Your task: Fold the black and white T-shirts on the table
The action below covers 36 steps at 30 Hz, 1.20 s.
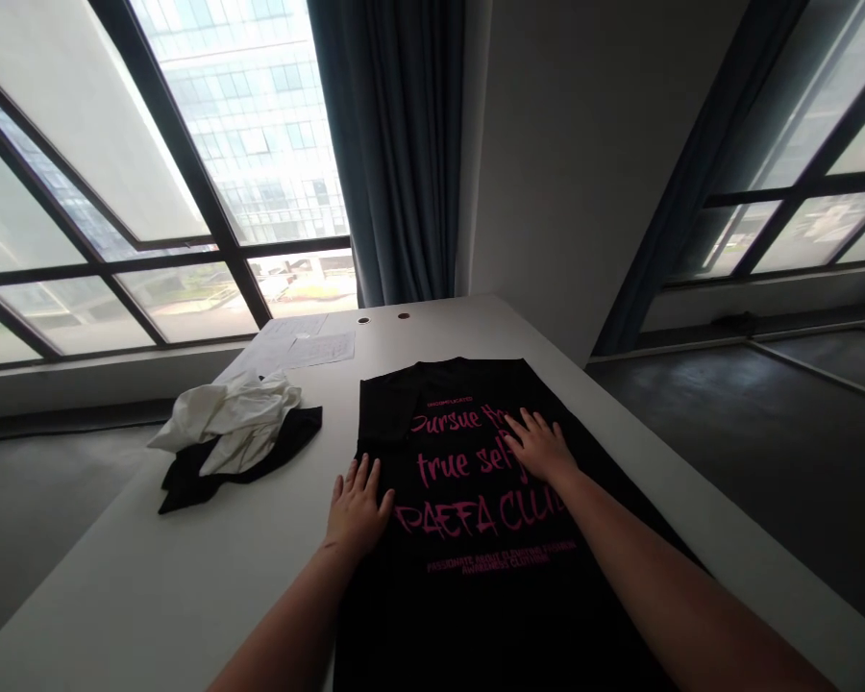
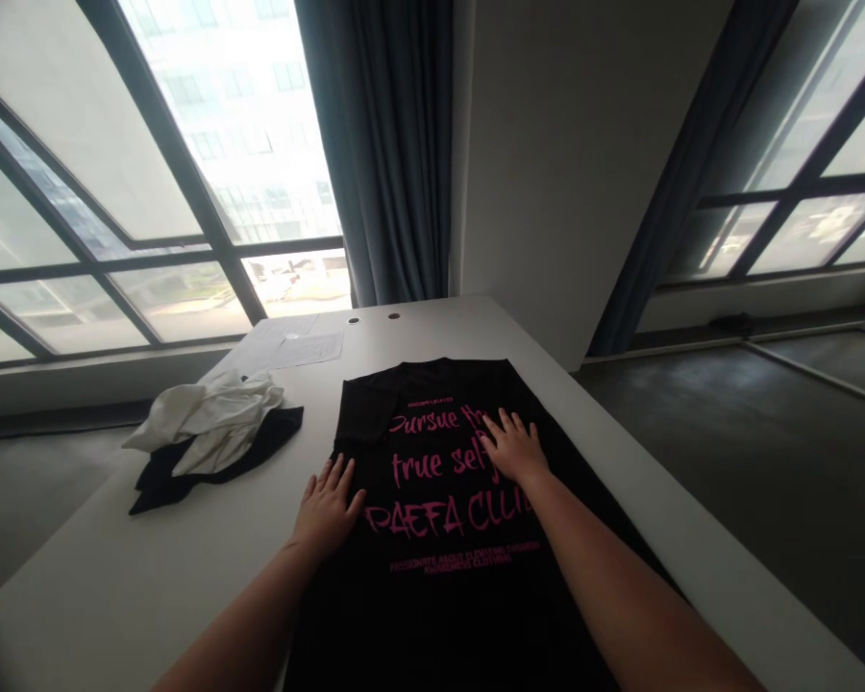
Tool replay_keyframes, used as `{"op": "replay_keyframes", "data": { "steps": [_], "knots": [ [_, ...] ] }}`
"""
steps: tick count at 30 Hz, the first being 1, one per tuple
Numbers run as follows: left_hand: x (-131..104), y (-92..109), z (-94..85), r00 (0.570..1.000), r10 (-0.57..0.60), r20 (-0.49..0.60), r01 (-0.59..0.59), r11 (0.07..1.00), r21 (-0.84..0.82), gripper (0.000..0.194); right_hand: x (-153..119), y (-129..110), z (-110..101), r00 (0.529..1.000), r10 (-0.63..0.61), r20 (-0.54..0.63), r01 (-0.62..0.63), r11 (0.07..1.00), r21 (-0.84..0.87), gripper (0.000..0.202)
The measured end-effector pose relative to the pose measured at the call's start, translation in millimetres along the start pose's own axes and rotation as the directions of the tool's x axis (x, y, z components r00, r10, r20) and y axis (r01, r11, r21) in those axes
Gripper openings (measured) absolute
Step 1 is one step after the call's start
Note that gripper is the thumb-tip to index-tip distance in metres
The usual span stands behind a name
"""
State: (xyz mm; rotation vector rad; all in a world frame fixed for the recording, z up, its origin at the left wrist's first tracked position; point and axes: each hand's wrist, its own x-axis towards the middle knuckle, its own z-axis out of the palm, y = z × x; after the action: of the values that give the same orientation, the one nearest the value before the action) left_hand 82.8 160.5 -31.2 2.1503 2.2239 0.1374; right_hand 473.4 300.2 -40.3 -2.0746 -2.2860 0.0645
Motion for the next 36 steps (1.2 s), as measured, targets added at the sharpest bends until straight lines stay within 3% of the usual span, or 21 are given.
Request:
{"op": "replay_keyframes", "data": {
  "steps": [15, 18, 22, 24, 27, 32, 36],
  "knots": [
    [8.2, -9.9, -1.2, 1.0, 0.011, 0.026, -0.011, 1.0, -0.01, 0.064, 7.4, -3.8, -0.6, 0.994, 0.033, 0.108, -0.032, 0.999, -0.016, 0.068],
    [6.6, -16.4, 4.0, 0.999, 0.032, -0.035, -0.034, 0.998, -0.051, 0.061, 5.8, -4.6, -1.4, 0.995, 0.028, 0.097, -0.026, 1.0, -0.016, 0.067],
    [12.7, -33.8, 6.4, 0.98, 0.025, -0.198, -0.058, 0.985, -0.164, 0.053, 3.8, -4.7, -0.3, 0.998, 0.021, 0.053, -0.02, 1.0, -0.023, 0.066],
    [24.9, -43.2, 3.3, 0.967, -0.052, -0.248, -0.004, 0.975, -0.222, 0.05, 3.3, -4.5, -0.1, 0.999, 0.02, 0.037, -0.019, 1.0, -0.022, 0.066],
    [55.2, -53.2, -3.1, 0.971, -0.114, -0.209, 0.061, 0.968, -0.245, 0.052, 2.9, -4.6, -1.3, 0.999, 0.017, 0.036, -0.016, 1.0, -0.016, 0.066],
    [110.8, -57.0, -7.5, 0.995, -0.062, -0.081, 0.044, 0.978, -0.203, 0.055, 0.3, -7.2, -6.8, 0.999, 0.025, 0.042, -0.025, 1.0, -0.008, 0.065],
    [135.3, -56.1, -4.7, 0.998, -0.025, -0.049, 0.015, 0.981, -0.195, 0.054, -1.8, -9.4, -9.9, 0.999, 0.026, 0.047, -0.025, 1.0, -0.008, 0.065]
  ]
}}
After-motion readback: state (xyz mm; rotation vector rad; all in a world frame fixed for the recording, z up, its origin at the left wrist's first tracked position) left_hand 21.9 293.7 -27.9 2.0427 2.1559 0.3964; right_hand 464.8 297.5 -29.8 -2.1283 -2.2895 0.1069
